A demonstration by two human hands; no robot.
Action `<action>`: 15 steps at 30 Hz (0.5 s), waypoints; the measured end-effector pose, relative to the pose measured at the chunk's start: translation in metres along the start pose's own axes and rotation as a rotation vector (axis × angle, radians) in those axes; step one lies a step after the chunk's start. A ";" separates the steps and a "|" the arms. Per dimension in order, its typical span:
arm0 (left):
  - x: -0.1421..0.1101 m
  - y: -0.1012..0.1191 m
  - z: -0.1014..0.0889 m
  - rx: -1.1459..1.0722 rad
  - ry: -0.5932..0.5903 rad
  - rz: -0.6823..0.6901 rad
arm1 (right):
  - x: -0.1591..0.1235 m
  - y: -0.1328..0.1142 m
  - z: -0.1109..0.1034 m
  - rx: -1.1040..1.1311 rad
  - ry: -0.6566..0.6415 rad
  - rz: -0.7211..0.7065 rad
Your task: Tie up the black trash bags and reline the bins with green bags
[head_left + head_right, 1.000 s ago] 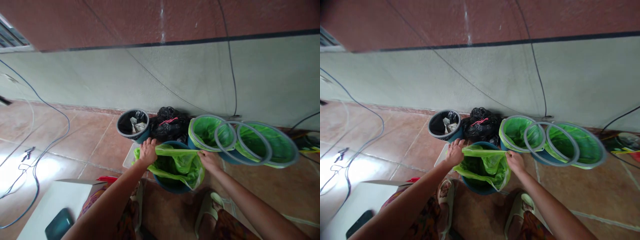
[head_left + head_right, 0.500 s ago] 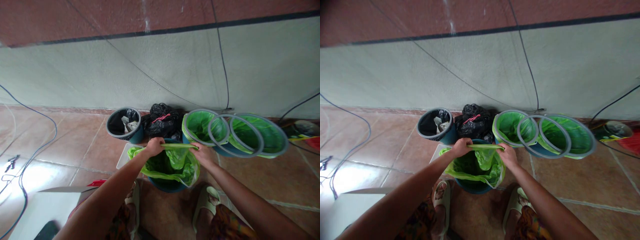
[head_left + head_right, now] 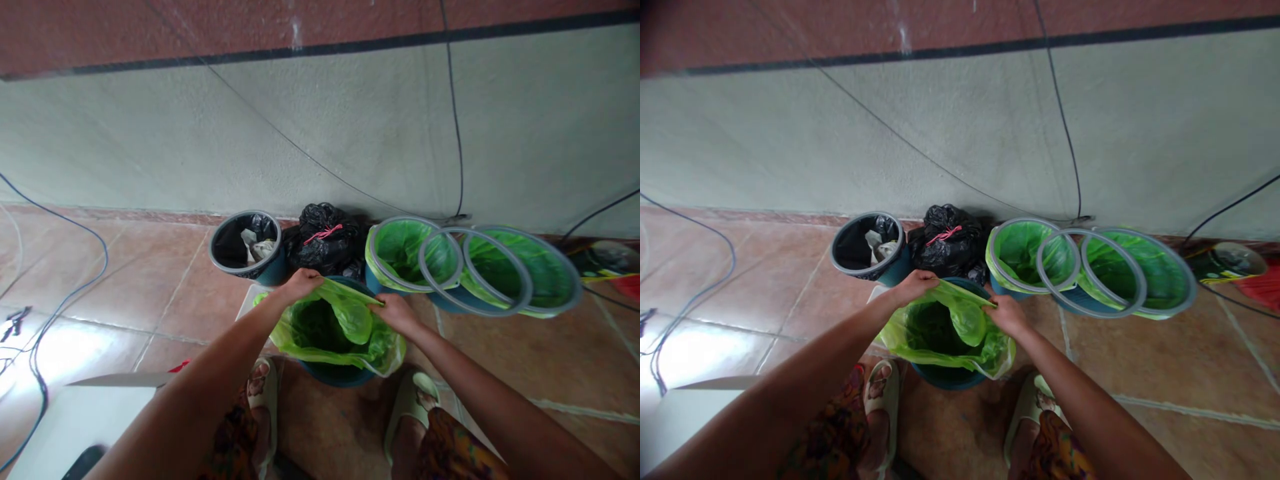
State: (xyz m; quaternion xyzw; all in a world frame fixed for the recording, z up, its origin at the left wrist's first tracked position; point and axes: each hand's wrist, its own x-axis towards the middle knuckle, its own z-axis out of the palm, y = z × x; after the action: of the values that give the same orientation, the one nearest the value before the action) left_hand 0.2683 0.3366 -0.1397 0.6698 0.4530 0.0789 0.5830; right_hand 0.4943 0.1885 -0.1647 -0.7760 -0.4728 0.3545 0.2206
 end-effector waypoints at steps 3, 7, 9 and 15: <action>0.007 -0.008 0.003 -0.028 0.058 -0.025 | 0.000 0.000 -0.003 0.065 -0.091 -0.013; 0.017 -0.014 0.002 -0.015 0.073 -0.027 | 0.008 0.011 -0.004 0.218 -0.119 -0.026; 0.022 -0.014 0.001 0.010 0.081 -0.033 | 0.015 0.018 -0.002 0.209 -0.052 -0.010; 0.042 -0.014 0.000 0.198 0.185 -0.081 | 0.036 0.028 0.001 -0.051 0.147 0.073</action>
State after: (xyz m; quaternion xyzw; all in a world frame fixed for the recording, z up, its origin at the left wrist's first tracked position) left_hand 0.2856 0.3643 -0.1693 0.6950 0.5372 0.0717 0.4725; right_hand 0.5206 0.2077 -0.1966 -0.8220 -0.4356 0.2923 0.2215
